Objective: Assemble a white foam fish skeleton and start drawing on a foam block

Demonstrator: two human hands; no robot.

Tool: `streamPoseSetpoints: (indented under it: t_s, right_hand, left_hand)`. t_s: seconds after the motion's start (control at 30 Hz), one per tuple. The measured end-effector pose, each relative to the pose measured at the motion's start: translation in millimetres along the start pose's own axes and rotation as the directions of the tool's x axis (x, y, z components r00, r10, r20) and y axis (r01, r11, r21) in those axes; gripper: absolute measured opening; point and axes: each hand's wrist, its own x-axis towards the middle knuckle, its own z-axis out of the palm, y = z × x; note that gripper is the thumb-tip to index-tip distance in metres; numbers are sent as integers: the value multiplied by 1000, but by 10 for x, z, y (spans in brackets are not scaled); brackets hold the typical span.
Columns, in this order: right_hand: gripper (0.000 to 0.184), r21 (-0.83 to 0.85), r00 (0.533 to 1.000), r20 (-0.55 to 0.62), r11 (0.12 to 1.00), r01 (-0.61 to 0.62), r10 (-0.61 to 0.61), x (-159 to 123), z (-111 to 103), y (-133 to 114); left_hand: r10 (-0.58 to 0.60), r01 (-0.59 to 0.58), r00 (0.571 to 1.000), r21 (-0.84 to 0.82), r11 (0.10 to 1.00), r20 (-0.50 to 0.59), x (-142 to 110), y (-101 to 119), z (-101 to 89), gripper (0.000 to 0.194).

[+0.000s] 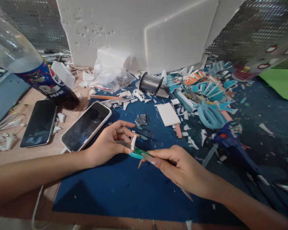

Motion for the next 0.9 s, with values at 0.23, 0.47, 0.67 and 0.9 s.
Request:
streamPoseSetpoints:
  t_s: [0.23, 0.47, 0.67, 0.9]
  right_hand:
    - [52, -30, 985, -165, 998, 49, -53, 8, -18, 31]
    - [36, -219, 777, -578, 965, 148, -250, 34, -86, 77]
    - [45, -82, 777, -598, 979, 184, -196, 73, -94, 84]
    - [42, -11, 911, -386, 989, 150, -143, 129, -34, 48]
  left_hand:
    - [40, -38, 999, -90, 995, 19, -5, -8, 0, 49]
    - [11, -8, 1000, -204, 979, 14, 7, -67, -30, 40]
    - [-75, 112, 989, -334, 936, 124, 1, -4, 4, 49]
    - [-67, 142, 976, -369, 919, 209, 4, -23, 14, 47]
